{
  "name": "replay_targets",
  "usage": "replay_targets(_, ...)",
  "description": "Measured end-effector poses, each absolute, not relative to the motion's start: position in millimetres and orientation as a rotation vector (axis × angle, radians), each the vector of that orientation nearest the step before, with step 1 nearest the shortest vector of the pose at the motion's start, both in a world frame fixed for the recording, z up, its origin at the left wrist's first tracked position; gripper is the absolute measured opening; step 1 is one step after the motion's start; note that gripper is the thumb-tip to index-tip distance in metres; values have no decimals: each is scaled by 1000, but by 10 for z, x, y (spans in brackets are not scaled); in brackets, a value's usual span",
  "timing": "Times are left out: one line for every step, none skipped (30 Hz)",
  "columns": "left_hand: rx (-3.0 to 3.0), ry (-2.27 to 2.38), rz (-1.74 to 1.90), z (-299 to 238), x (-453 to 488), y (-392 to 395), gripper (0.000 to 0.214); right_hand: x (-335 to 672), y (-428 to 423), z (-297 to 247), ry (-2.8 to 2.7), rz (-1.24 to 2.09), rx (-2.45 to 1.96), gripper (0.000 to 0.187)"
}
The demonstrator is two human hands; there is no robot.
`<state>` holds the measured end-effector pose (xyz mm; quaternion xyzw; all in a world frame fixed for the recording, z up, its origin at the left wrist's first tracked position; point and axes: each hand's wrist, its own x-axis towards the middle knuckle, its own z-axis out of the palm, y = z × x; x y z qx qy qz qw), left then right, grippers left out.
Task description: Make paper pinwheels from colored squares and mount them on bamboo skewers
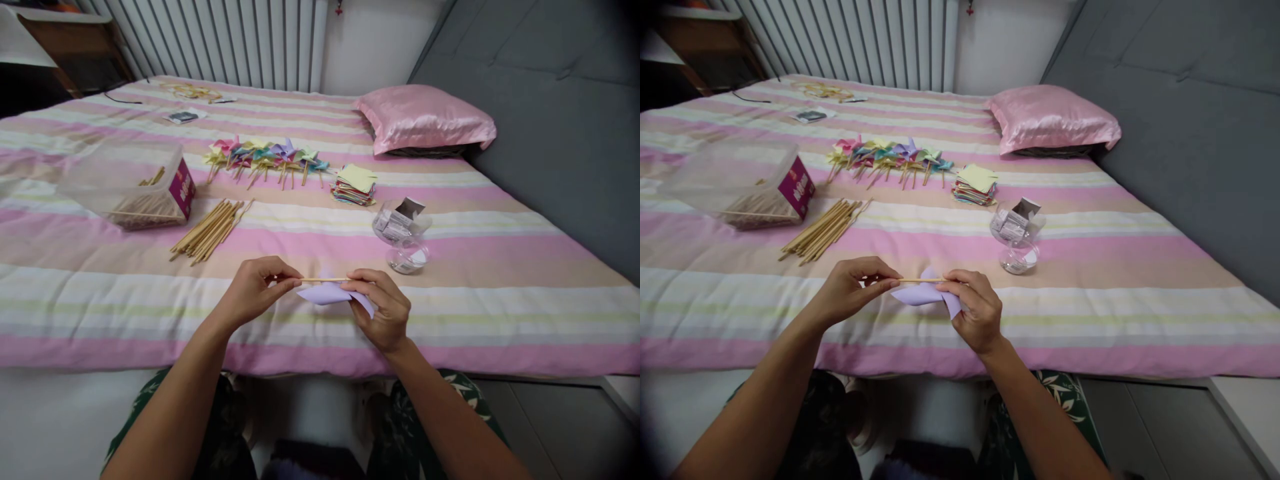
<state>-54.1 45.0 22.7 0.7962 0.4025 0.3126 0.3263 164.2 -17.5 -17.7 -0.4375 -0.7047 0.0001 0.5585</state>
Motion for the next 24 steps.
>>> replay_targets(2082,1055,820,226,-540,450,11,1639,-175,-176,-1657,0,-1032,22)
replay_targets(2078,1056,819,225,-539,450,11,1636,-175,-173,-1651,-1,-1033,21)
replay_targets(2074,1059,819,223,-537,450,11,1632,-175,-169,-1647,-3,-1035,21)
replay_targets(2072,1061,821,221,-535,449,11,1629,-176,-164,-1642,-5,-1038,20)
replay_targets(2071,1063,821,220,-533,449,11,1626,-176,-160,-1640,-7,-1041,20)
replay_targets(2071,1063,823,219,-532,449,11,1624,-177,-155,-1638,-9,-1042,19)
replay_targets(2072,1063,825,219,-532,449,11,1622,-177,-151,-1637,-11,-1042,19)
replay_targets(2073,1061,826,219,-533,448,11,1621,-178,-148,-1637,-11,-1043,19)
replay_targets(2075,1060,826,220,-534,447,11,1620,-179,-147,-1637,-9,-1043,19)
replay_targets(2079,1058,824,222,-535,446,11,1619,-179,-148,-1636,-9,-1042,20)
replay_targets(2083,1058,824,224,-537,446,11,1619,-179,-150,-1635,-9,-1039,20)
replay_targets(2087,1058,824,226,-538,445,11,1618,-179,-153,-1633,-10,-1036,20)
replay_targets(2089,1058,824,228,-539,444,11,1618,-179,-156,-1630,-12,-1035,20)
replay_targets(2089,1057,826,230,-538,444,11,1618,-179,-160,-1626,-12,-1034,19)
replay_targets(2087,1056,828,232,-537,443,12,1618,-178,-164,-1621,-12,-1033,19)
replay_targets(2085,1056,832,234,-535,443,12,1619,-178,-167,-1617,-9,-1033,19)
replay_targets(2084,1056,834,234,-533,443,12,1620,-178,-170,-1614,-6,-1035,19)
replay_targets(2083,1057,836,234,-531,444,12,1622,-178,-173,-1613,-3,-1037,19)
replay_targets(2082,1059,837,233,-528,444,12,1623,-179,-175,-1613,-3,-1041,20)
replay_targets(2082,1062,838,231,-527,444,12,1625,-181,-178,-1615,-6,-1046,20)
replay_targets(2081,1065,838,227,-525,445,12,1626,-182,-181,-1618,-10,-1053,20)
replay_targets(2079,1066,841,223,-525,445,12,1628,-183,-184,-1621,-13,-1059,20)
replay_targets(2076,1067,842,218,-525,446,12,1629,-184,-188,-1623,-16,-1063,20)
replay_targets(2073,1068,847,213,-526,447,11,1630,-185,-191,-1625,-17,-1066,20)
